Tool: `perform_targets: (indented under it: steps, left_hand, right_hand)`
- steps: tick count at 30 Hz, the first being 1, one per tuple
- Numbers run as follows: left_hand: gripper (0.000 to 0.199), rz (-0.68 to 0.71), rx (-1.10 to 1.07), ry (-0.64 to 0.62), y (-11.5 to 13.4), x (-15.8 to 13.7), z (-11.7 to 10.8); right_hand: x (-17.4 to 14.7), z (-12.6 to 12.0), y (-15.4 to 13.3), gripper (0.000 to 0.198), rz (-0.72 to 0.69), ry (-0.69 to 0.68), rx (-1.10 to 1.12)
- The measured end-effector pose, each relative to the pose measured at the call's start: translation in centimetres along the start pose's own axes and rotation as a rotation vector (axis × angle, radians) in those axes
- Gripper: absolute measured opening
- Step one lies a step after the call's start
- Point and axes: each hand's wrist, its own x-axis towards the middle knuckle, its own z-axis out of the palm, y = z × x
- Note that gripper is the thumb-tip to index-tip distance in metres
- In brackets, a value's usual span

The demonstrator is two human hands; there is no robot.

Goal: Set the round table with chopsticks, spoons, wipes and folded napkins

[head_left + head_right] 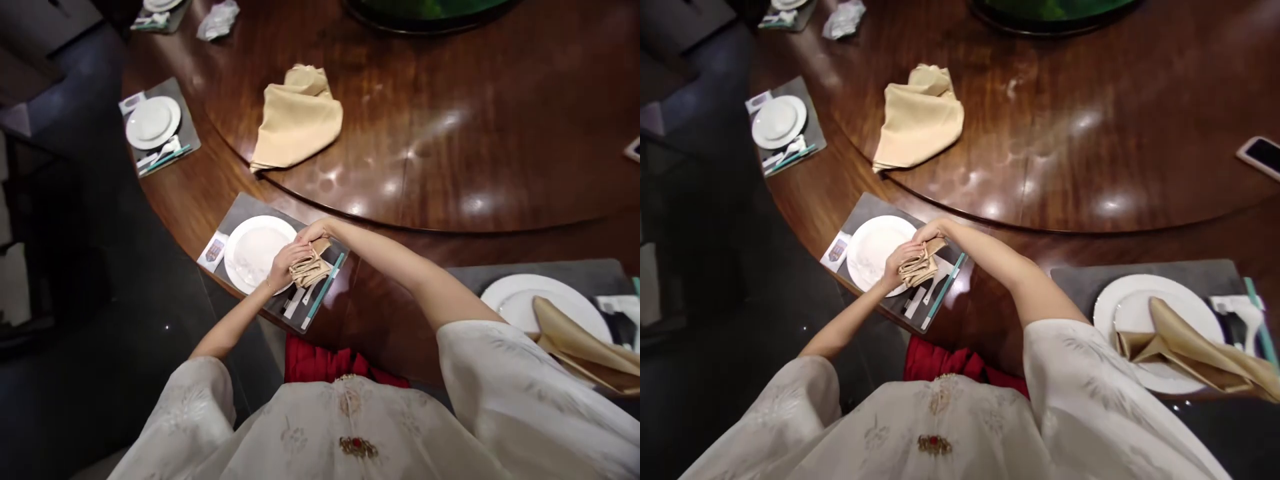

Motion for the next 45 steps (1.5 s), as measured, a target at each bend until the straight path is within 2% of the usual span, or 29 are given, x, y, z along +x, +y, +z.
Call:
perform_targets:
  steps: [2, 5, 7, 9, 11, 14, 16, 18, 21, 25, 27, 28, 29, 33, 34, 35, 36, 38, 41, 43, 45]
  left_hand:
    - [0.036, -0.244, -0.147, 0.303, -0.4, -3.4, 0.2]
    - [0.041, -0.540, -0.249, 0.716, -2.2, -6.4, 0.0]
    - [0.044, -0.632, -0.274, 0.859, -3.7, -7.2, -0.3]
    - [0.047, -0.678, -0.302, 0.925, -5.1, -7.2, -0.3]
    - [0.047, -0.703, -0.335, 0.933, -6.2, -6.9, 0.0]
    - [0.047, -0.703, -0.357, 0.886, -7.4, -6.6, 0.3]
    - [0.052, -0.665, -0.369, 0.819, -7.9, -7.0, 0.2]
    - [0.067, -0.636, -0.391, 0.737, -8.1, -8.2, -0.1]
    - [0.087, -0.707, -0.453, 0.644, -7.7, -10.8, -0.1]
    - [0.078, -0.837, -0.712, 0.629, -6.1, -13.0, 1.0]
    - [0.073, -0.879, -0.844, 0.666, -5.1, -13.1, 1.7]
    - [0.071, -0.897, -0.893, 0.685, -4.6, -13.1, 1.9]
    - [0.068, -0.913, -0.931, 0.702, -4.1, -13.0, 1.9]
    - [0.049, -0.983, -0.980, 0.787, -2.7, -14.2, 1.6]
    - [0.045, -1.009, -0.965, 0.813, -2.6, -14.8, 1.4]
    - [0.043, -1.034, -0.942, 0.838, -2.5, -15.5, 1.2]
    - [0.042, -1.057, -0.914, 0.860, -2.5, -16.2, 1.1]
    - [0.040, -1.089, -0.863, 0.898, -2.5, -17.7, 0.9]
    - [0.038, -1.095, -0.834, 0.944, -2.4, -19.6, 0.6]
    - [0.034, -1.098, -0.876, 0.972, -2.3, -20.4, 0.4]
    - [0.029, -1.096, -0.938, 1.009, -2.3, -20.9, -0.2]
  right_hand:
    - [2.8, 0.6, -2.0, 0.022, 0.018, -0.002, -0.153]
    - [5.7, 0.3, -4.6, 0.021, -0.077, 0.310, -0.459]
    - [6.9, 0.2, -5.8, 0.026, -0.221, 0.416, -0.553]
    - [7.8, 0.4, -6.2, 0.035, -0.323, 0.344, -0.589]
    - [8.6, 0.8, -6.0, 0.038, -0.352, 0.277, -0.717]
    - [10.0, 1.4, -4.8, 0.025, -0.394, 0.322, -0.966]
    - [11.0, 1.6, -3.9, 0.024, -0.412, 0.352, -1.039]
    - [11.6, 1.6, -3.3, 0.024, -0.413, 0.356, -1.066]
    - [11.8, 1.6, -2.8, 0.024, -0.427, 0.340, -1.043]
    - [10.8, 1.4, -3.3, 0.026, -0.479, 0.256, -1.000]
    - [9.9, 0.0, -4.0, 0.034, -0.490, 0.250, -0.997]
    - [9.5, -1.2, -4.4, 0.038, -0.485, 0.294, -0.993]
    - [9.2, -2.8, -4.8, 0.039, -0.461, 0.397, -0.985]
    - [8.5, -10.9, -6.0, 0.039, -0.214, 1.108, -0.944]
    - [8.5, -12.8, -6.2, 0.040, -0.158, 1.228, -0.955]
    - [8.7, -14.4, -6.4, 0.042, -0.117, 1.284, -0.981]
    - [8.8, -15.7, -6.7, 0.041, -0.083, 1.297, -1.012]
    - [9.0, -17.3, -7.4, 0.035, -0.011, 1.238, -1.058]
    - [7.7, -18.0, -9.6, 0.027, 0.113, 1.089, -1.045]
    - [5.2, -18.0, -11.6, 0.023, 0.146, 1.088, -1.019]
    - [1.1, -18.1, -14.1, 0.024, 0.129, 1.186, -1.001]
